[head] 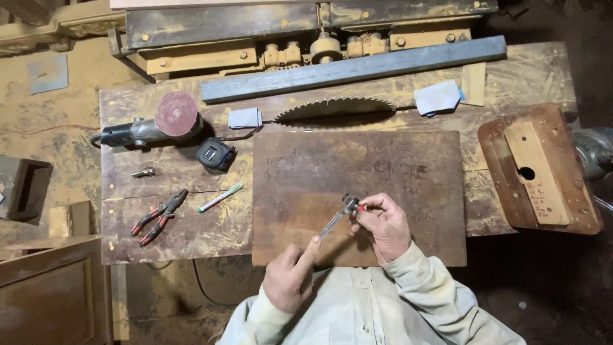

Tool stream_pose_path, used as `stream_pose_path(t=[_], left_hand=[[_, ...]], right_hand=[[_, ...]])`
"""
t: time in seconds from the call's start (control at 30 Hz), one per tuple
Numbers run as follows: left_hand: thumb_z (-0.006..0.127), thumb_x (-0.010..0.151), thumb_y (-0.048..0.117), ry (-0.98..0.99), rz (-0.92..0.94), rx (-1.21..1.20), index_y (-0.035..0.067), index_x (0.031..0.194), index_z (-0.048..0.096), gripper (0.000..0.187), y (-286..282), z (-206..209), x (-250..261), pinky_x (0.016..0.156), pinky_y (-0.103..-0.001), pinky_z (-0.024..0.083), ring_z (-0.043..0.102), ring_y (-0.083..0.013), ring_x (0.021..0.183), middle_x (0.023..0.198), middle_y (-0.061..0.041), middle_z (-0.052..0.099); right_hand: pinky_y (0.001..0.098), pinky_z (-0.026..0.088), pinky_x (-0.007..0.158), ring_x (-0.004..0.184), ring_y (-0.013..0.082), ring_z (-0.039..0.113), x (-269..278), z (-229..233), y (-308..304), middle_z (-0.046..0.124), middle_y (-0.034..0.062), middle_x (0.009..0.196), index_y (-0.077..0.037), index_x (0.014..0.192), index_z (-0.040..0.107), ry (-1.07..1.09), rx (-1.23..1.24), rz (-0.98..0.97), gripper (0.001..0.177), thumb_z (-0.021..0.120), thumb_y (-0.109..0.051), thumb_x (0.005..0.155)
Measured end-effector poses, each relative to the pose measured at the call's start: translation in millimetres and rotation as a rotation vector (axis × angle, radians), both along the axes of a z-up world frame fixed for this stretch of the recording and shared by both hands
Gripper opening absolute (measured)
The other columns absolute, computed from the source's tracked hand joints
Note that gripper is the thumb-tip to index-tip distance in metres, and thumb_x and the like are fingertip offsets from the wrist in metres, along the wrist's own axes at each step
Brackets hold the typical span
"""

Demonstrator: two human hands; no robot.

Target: Maintaining a woodworking tool by changing the bit with a wrench and assembling a custom wooden base plate.

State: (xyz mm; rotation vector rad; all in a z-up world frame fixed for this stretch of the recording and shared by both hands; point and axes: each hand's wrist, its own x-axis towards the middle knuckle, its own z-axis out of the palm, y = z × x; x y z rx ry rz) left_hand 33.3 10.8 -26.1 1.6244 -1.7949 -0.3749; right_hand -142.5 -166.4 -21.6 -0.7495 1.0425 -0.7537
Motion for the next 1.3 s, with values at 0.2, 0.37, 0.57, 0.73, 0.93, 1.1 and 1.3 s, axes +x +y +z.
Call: stream_pose_path(t=[0.2,0.37,0.57,0.73,0.93,1.1,1.3], left_hand=[[0.043,0.103,0.054,0.638,0.077,0.307,0.012,0.06,0.051,0.061,-6.0,54.5,-4.6,0.057,-0.033,0.041,0.047,-0.021,0.052,0.051,-0.001,0.045],[0.053,0.09,-0.001,0.067,0.031,-0.068,0.004,0.152,0.043,0.064,3.7,15.8,0.9,0.055,-0.039,0.044,0.056,-0.0303,0.066,0.096,-0.017,0.06],[0.057,0.085,0.003,0.113,0.021,-0.094,0.006,0.141,0.057,0.057,17.0,-2.2,4.9,0.06,-0.04,0.047,0.057,-0.0319,0.071,0.093,-0.016,0.059],[0.057,0.095,0.009,-0.086,0.387,-0.162,0.011,0.139,0.063,0.045,-24.1,-37.2,50.7,0.059,-0.035,0.053,0.061,-0.0266,0.066,0.087,-0.009,0.057],[0.061,0.087,0.02,-0.451,0.526,-0.244,0.027,0.12,0.074,0.036,-53.5,-17.4,50.4,0.071,-0.04,0.047,0.061,-0.0253,0.076,0.092,-0.003,0.057],[0.057,0.086,0.017,-0.422,0.387,-0.347,0.026,0.111,0.077,0.034,-46.3,-15.2,44.9,0.089,-0.04,0.047,0.06,-0.0284,0.097,0.111,-0.006,0.064],[0.061,0.084,0.026,-0.417,0.198,-0.255,0.017,0.128,0.068,0.045,-30.7,-32.3,27.3,0.083,-0.041,0.044,0.06,-0.0295,0.099,0.114,-0.01,0.061]], right_hand=[[0.043,0.062,0.051,0.051,0.0279,0.067,-2.2,-2.7,1.2,0.07,0.0265,0.073,0.004,0.1,0.061,0.029,-0.005,-0.012,0.018,0.07,0.002,0.084],[0.0315,0.057,0.052,0.051,0.0244,0.067,-5.5,-12.0,0.6,0.071,0.0209,0.069,0.001,0.098,0.063,-0.013,-0.047,0.005,0.022,0.078,-0.003,0.083],[0.0356,0.06,0.057,0.052,0.0262,0.067,-3.2,-2.2,-3.4,0.071,0.0222,0.072,0.0,0.098,0.061,-0.007,-0.14,0.036,0.018,0.073,0.002,0.084],[0.0322,0.064,0.059,0.063,0.023,0.072,-1.6,-22.2,-3.9,0.071,0.0212,0.077,0.0,0.103,0.063,-0.004,-0.268,0.096,0.021,0.075,-0.002,0.086],[0.0305,0.064,0.064,0.067,0.02,0.075,-0.7,-46.4,4.9,0.074,0.0196,0.08,0.002,0.106,0.066,-0.002,-0.285,0.164,0.027,0.079,-0.006,0.085],[0.0324,0.064,0.068,0.072,0.0211,0.076,-3.6,-45.1,3.9,0.075,0.0197,0.084,0.001,0.109,0.064,-0.026,-0.279,0.151,0.026,0.076,-0.007,0.088],[0.0349,0.066,0.07,0.075,0.0224,0.077,-18.6,-57.2,-0.5,0.074,0.0201,0.088,0.001,0.114,0.062,-0.043,-0.28,0.224,0.026,0.073,-0.006,0.091]])
